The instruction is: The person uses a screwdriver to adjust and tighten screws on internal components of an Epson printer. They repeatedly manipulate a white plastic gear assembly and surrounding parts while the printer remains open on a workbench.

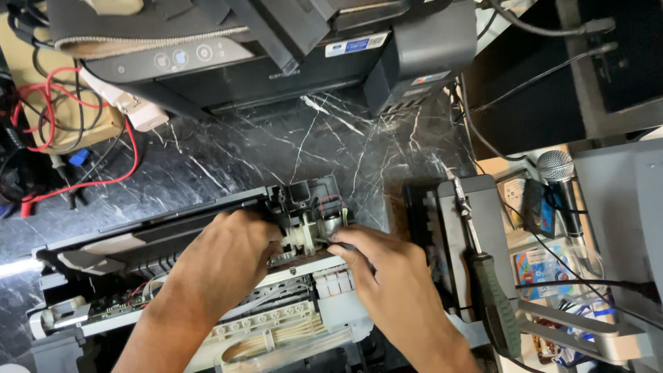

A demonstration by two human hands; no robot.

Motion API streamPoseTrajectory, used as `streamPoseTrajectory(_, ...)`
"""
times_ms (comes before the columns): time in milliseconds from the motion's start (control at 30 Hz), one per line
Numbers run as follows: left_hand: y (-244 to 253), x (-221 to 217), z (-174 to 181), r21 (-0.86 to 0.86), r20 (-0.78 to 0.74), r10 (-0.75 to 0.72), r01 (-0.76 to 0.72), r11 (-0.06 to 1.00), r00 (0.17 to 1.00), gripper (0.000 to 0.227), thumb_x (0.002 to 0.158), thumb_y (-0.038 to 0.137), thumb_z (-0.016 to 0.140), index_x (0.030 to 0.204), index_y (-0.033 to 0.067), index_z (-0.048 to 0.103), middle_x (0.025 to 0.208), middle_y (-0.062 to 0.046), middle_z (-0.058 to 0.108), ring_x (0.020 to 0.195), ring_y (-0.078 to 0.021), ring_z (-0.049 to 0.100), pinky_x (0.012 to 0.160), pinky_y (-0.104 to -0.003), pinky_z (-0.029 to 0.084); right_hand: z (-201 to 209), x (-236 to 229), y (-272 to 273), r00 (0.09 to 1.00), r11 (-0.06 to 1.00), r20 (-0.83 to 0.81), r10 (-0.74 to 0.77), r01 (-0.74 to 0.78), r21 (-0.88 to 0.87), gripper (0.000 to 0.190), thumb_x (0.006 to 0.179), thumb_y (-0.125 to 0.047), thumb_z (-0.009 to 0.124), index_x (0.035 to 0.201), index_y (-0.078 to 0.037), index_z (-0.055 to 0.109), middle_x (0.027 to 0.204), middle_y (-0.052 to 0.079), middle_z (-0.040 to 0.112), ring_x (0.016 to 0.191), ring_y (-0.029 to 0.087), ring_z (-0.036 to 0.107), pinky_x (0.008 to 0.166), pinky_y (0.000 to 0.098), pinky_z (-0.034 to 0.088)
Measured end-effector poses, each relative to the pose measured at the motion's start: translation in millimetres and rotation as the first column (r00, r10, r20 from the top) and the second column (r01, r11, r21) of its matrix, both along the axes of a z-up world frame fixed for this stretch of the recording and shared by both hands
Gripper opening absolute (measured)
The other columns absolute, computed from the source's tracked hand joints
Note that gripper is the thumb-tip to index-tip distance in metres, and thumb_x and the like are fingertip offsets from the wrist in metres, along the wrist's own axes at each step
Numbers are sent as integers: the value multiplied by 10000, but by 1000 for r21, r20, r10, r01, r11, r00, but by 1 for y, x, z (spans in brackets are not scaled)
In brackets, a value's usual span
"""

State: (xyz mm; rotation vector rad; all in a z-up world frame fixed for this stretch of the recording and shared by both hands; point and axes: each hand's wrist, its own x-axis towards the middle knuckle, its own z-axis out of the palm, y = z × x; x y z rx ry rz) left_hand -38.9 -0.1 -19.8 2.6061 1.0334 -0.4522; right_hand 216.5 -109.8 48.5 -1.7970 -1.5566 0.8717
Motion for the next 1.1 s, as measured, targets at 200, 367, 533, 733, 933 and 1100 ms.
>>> streamPoseTrajectory(200, -3, -2, -2, 40, 14, -40, 39, 998, 999, 184, 1119, 394, 611, 1076, 296, 761, 950, -15, 781, 952, -318, 712, 966, -521, 548, 1, -11, 3, 998, 993, 27, 53, -55, 104, 129, 1043, -55, 775, 1172, -56, 772, 1032, 57, 858, 867, 232, 822, 814, 360, 622)
streamPoseTrajectory(367, 0, 2, 7, -48, -45, 6, -8, 999, 999, 205, 1140, 408, 601, 1140, 295, 772, 1001, -31, 800, 973, -322, 722, 1003, -525, 551, -8, -17, -5, 1000, 989, -6, -24, 24, 148, 229, 1007, 28, 753, 1224, 0, 819, 1212, 113, 898, 1066, 226, 900, 1008, 339, 718)
streamPoseTrajectory(533, 4, 7, 14, -58, 4, 58, -58, 997, 998, 193, 1113, 405, 651, 1064, 290, 799, 971, -30, 802, 955, -341, 742, 997, -529, 555, -18, -14, -13, 984, 943, -17, -175, 173, 284, 174, 1010, -37, 826, 1175, -30, 880, 1178, 106, 916, 1086, 203, 902, 1047, 335, 717)
streamPoseTrajectory(733, 1, 8, 17, -106, -61, 79, -85, 991, 995, 182, 1113, 370, 692, 1044, 266, 824, 1009, -24, 825, 1022, -329, 731, 1047, -532, 544, 27, 15, -23, 962, 932, -105, -253, 271, 242, 84, 1096, -107, 724, 1143, -42, 697, 1275, 140, 915, 721, 59, 891, 341, 137, 374)
streamPoseTrajectory(933, -9, 0, -4, 74, 94, 34, -41, 996, 995, 219, 1003, 370, 834, 1071, 180, 747, 1004, -80, 785, 1015, -341, 724, 986, -502, 558, 61, 22, -35, 906, 918, -152, -395, 393, -47, 226, 1154, -270, 622, 1135, -51, 570, 889, 107, 929, 850, 165, 935, 748, 249, 683)
streamPoseTrajectory(1100, -19, 2, 50, -153, 239, 371, -343, 927, 897, 81, 973, 168, 807, 913, 162, 860, 953, -138, 843, 913, -469, 783, 847, -581, 608, 80, 28, -41, 923, 929, -107, -369, 361, -83, 156, 1113, -137, 718, 1098, -9, 630, 1008, 170, 905, 935, 215, 939, 893, 307, 746)
